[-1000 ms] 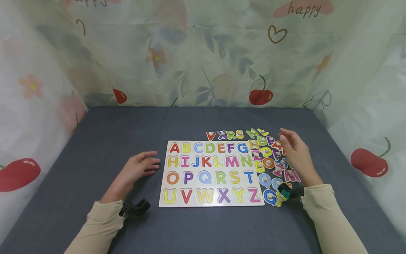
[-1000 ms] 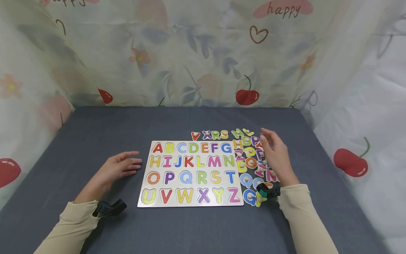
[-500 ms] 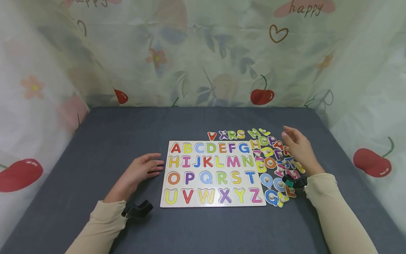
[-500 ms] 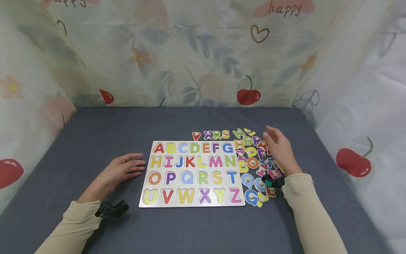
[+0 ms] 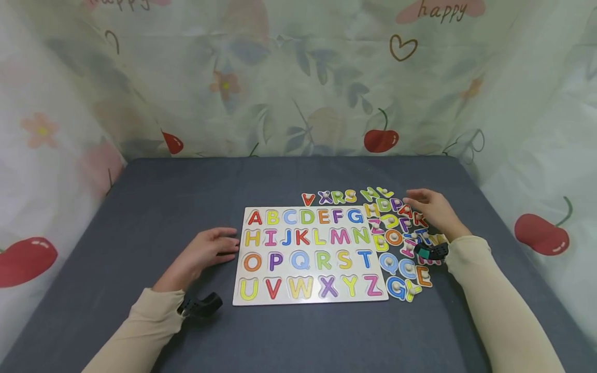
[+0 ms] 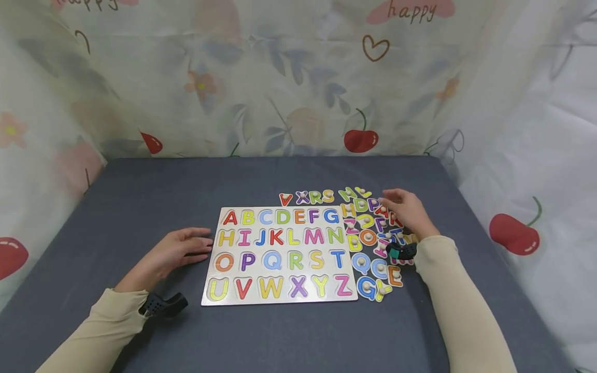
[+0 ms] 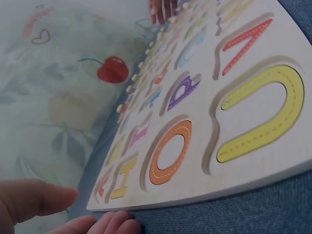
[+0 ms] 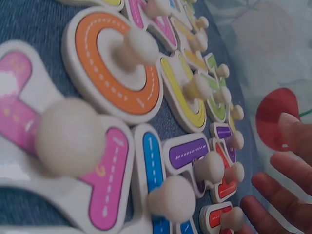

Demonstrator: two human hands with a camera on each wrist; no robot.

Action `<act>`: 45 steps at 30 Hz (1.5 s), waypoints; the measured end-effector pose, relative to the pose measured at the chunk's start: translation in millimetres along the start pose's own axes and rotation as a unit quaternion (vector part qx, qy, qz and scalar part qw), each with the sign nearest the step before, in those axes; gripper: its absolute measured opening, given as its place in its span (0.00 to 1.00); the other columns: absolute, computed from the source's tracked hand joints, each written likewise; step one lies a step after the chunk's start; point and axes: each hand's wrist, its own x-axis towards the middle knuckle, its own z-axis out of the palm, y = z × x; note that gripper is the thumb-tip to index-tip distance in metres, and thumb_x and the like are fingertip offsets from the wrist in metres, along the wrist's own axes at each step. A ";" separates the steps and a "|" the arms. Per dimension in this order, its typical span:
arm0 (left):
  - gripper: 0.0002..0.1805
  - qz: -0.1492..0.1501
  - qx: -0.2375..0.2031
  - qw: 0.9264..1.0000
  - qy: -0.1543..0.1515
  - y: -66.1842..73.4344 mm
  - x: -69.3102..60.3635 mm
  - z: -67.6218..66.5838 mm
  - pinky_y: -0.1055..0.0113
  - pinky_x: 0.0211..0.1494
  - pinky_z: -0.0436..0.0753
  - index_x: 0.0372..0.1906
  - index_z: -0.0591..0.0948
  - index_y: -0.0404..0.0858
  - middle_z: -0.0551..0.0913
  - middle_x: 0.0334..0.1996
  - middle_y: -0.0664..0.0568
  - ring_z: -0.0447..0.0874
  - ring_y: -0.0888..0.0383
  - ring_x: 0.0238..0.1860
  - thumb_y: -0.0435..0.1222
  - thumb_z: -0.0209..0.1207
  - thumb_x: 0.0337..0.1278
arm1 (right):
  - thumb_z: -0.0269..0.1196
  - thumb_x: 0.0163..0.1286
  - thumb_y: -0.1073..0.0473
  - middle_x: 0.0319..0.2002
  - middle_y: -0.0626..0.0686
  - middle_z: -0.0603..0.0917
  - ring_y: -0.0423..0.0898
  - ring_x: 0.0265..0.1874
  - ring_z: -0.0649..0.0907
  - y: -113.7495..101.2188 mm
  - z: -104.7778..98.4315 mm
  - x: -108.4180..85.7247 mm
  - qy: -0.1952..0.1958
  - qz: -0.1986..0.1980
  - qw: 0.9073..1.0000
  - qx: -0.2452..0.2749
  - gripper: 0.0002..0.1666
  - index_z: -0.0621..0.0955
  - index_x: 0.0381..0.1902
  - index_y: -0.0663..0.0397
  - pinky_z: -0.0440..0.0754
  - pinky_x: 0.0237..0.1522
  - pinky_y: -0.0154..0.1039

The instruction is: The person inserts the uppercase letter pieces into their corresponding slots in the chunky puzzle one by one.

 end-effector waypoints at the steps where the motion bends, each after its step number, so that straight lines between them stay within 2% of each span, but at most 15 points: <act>1: 0.27 0.000 0.003 1.000 0.000 -0.8 0.8 -0.6 0.60 0.55 0.80 0.68 0.64 0.31 0.74 0.60 0.35 0.79 0.49 0.56 0.34 0.54 0.68 | 0.54 0.72 0.38 0.65 0.66 0.70 0.63 0.62 0.71 -1.9 -0.7 -1.1 -0.013 0.002 1.000 0.002 0.38 0.67 0.68 0.58 0.74 0.54 0.56; 4: 0.27 0.000 0.015 1.000 0.003 -1.2 1.8 -1.3 0.59 0.54 0.80 0.66 0.67 0.31 0.78 0.56 0.37 0.81 0.52 0.51 0.35 0.58 0.65 | 0.56 0.72 0.43 0.64 0.68 0.69 0.64 0.62 0.70 -3.7 -1.4 -2.4 -0.040 0.006 0.999 0.006 0.37 0.66 0.68 0.62 0.69 0.61 0.59; 12: 0.27 0.015 0.047 0.999 0.009 -2.1 6.3 0.1 0.61 0.47 0.83 0.59 0.73 0.29 0.85 0.45 0.39 0.85 0.56 0.41 0.33 0.66 0.56 | 0.61 0.69 0.47 0.57 0.65 0.75 0.59 0.56 0.75 4.2 -1.4 6.0 -0.046 0.009 0.999 -0.007 0.33 0.70 0.65 0.60 0.73 0.57 0.55; 15: 0.27 0.017 0.055 0.998 0.016 -3.3 7.7 1.6 0.64 0.43 0.83 0.57 0.74 0.30 0.85 0.42 0.41 0.85 0.56 0.38 0.33 0.68 0.52 | 0.63 0.68 0.47 0.55 0.65 0.77 0.58 0.52 0.77 8.6 -1.4 8.0 -0.045 0.003 0.999 -0.018 0.32 0.72 0.62 0.61 0.75 0.54 0.53; 23: 0.29 0.018 0.067 0.997 0.033 -9.9 12.7 3.9 0.66 0.38 0.83 0.55 0.75 0.30 0.83 0.37 0.43 0.83 0.57 0.32 0.30 0.72 0.45 | 0.64 0.67 0.49 0.45 0.59 0.80 0.51 0.40 0.81 12.9 -2.8 8.2 -0.059 -0.004 0.998 -0.026 0.26 0.77 0.55 0.61 0.78 0.39 0.39; 28: 0.28 0.014 0.073 0.997 0.038 -7.6 15.6 2.6 0.67 0.35 0.82 0.53 0.76 0.31 0.83 0.33 0.44 0.82 0.58 0.30 0.29 0.73 0.43 | 0.64 0.67 0.50 0.40 0.56 0.82 0.49 0.35 0.81 11.0 -5.5 12.4 -0.073 -0.004 0.997 -0.031 0.24 0.78 0.53 0.62 0.78 0.36 0.39; 36: 0.27 0.009 0.077 0.996 0.041 -1.6 21.8 2.7 0.68 0.34 0.81 0.51 0.77 0.32 0.83 0.30 0.46 0.82 0.59 0.28 0.27 0.73 0.42 | 0.63 0.68 0.52 0.39 0.56 0.84 0.47 0.33 0.81 11.7 -11.6 16.6 -0.070 -0.009 0.997 -0.035 0.22 0.79 0.52 0.64 0.79 0.35 0.38; 45: 0.27 0.008 0.079 0.996 0.040 -5.6 19.6 1.2 0.67 0.34 0.81 0.51 0.76 0.31 0.83 0.30 0.46 0.83 0.60 0.28 0.27 0.73 0.42 | 0.64 0.68 0.54 0.37 0.55 0.84 0.47 0.32 0.80 9.2 -7.8 16.2 -0.080 -0.007 0.996 -0.041 0.21 0.79 0.51 0.64 0.78 0.35 0.38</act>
